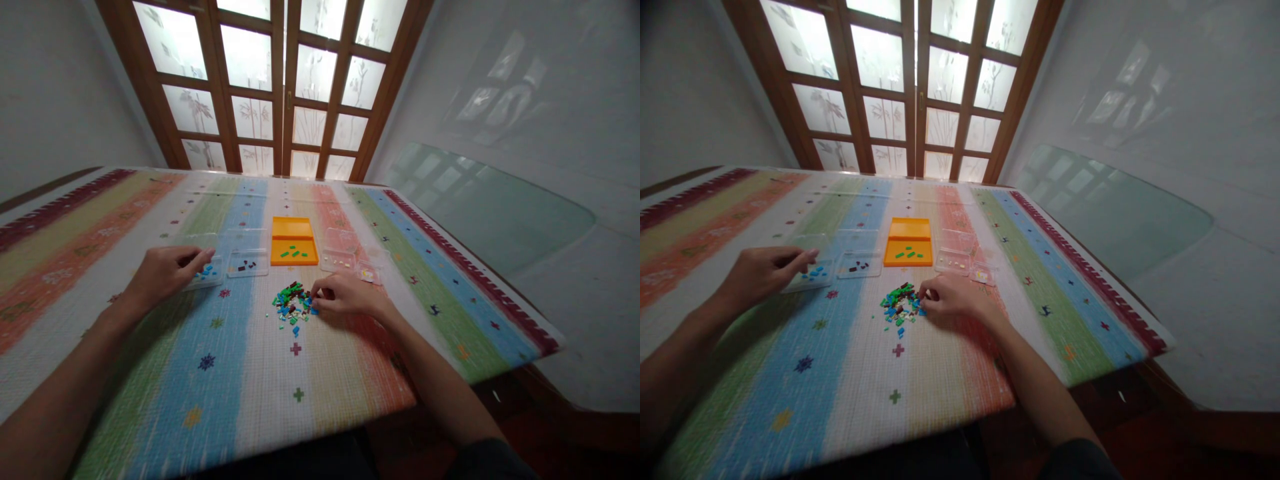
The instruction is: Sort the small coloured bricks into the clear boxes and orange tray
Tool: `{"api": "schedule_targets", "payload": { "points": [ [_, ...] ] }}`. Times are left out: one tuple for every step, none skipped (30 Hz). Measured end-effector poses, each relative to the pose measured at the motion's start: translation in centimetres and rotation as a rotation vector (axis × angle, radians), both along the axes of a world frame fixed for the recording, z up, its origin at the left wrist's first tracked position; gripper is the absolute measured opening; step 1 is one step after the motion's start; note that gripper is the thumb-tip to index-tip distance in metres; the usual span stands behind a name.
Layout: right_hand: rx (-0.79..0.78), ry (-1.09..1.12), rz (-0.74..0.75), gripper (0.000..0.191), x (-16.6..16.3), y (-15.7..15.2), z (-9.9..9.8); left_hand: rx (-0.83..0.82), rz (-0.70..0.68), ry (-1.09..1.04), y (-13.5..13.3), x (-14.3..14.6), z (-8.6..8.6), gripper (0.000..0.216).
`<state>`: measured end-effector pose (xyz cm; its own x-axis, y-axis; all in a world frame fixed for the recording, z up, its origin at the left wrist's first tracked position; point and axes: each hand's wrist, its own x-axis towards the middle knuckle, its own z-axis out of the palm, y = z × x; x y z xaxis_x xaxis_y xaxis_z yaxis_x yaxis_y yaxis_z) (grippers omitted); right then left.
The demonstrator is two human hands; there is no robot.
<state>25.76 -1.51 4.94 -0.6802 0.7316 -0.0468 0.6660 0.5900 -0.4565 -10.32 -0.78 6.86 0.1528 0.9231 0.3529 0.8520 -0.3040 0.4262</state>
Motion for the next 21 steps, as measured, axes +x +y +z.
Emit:
{"api": "schedule_targets", "payload": {
  "points": [
    [-0.008, -0.005, 0.009, 0.015, -0.1, -0.1, 0.0, -0.002, -0.048, -0.018, -0.1, 0.5, -0.1, 0.044],
    [-0.006, -0.009, 0.015, 0.017, -0.2, -0.2, -0.1, -0.006, -0.095, -0.036, -0.2, 1.0, -0.2, 0.046],
    [0.004, -0.013, 0.018, 0.018, -0.2, -0.2, -0.1, -0.013, -0.139, -0.051, -0.3, 1.5, -0.5, 0.046],
    [0.017, -0.018, 0.022, 0.02, -0.3, -0.2, -0.3, -0.017, -0.176, -0.064, -0.4, 1.9, -0.8, 0.045],
    [0.03, -0.022, 0.028, 0.021, -0.4, -0.2, -0.4, -0.021, -0.21, -0.075, -0.5, 2.4, -1.1, 0.042],
    [0.042, -0.027, 0.036, 0.021, -0.4, -0.2, -0.5, -0.018, -0.239, -0.089, -0.6, 2.9, -1.4, 0.04],
    [0.053, -0.03, 0.042, 0.021, -0.4, -0.2, -0.7, -0.011, -0.267, -0.106, -0.7, 3.4, -1.8, 0.037],
    [0.061, -0.033, 0.045, 0.02, -0.4, -0.1, -0.8, -0.004, -0.294, -0.12, -0.9, 3.9, -2.0, 0.036],
    [0.066, -0.035, 0.044, 0.019, -0.4, -0.1, -0.9, 0.004, -0.322, -0.129, -1.1, 4.4, -2.3, 0.034],
    [0.068, -0.036, 0.04, 0.018, -0.4, 0.0, -0.9, 0.013, -0.349, -0.132, -1.4, 5.0, -2.5, 0.033],
    [0.067, -0.036, 0.033, 0.016, -0.4, 0.0, -1.0, 0.021, -0.377, -0.128, -1.7, 5.5, -2.7, 0.032],
    [0.061, -0.034, 0.026, 0.014, -0.4, 0.1, -1.0, 0.029, -0.402, -0.122, -2.0, 6.1, -2.9, 0.031],
    [0.051, -0.027, 0.02, 0.013, -0.4, 0.1, -0.9, 0.034, -0.427, -0.117, -2.3, 6.6, -3.1, 0.03],
    [0.039, -0.016, 0.015, 0.011, -0.4, 0.1, -0.9, 0.04, -0.451, -0.118, -2.6, 7.2, -3.2, 0.03],
    [0.026, 0.001, 0.012, 0.009, -0.4, 0.1, -0.8, 0.04, -0.479, -0.124, -3.0, 7.7, -3.4, 0.029],
    [0.015, 0.025, 0.013, 0.008, -0.4, 0.0, -0.8, 0.034, -0.511, -0.134, -3.4, 8.2, -3.6, 0.027],
    [0.007, 0.061, 0.019, 0.008, -0.4, 0.0, -0.7, 0.021, -0.54, -0.147, -3.7, 8.7, -3.8, 0.026],
    [0.002, 0.109, 0.03, 0.008, -0.5, -0.1, -0.7, 0.002, -0.563, -0.166, -4.0, 9.2, -3.9, 0.024],
    [0.001, 0.165, 0.046, 0.009, -0.7, -0.3, -0.7, -0.024, -0.575, -0.191, -4.4, 9.7, -4.0, 0.023],
    [0.001, 0.225, 0.067, 0.009, -0.9, -0.4, -0.7, -0.056, -0.578, -0.224, -4.7, 10.2, -4.0, 0.022],
    [0.001, 0.282, 0.09, 0.009, -1.1, -0.6, -0.8, -0.095, -0.574, -0.263, -4.9, 10.6, -4.1, 0.022]
  ]
}}
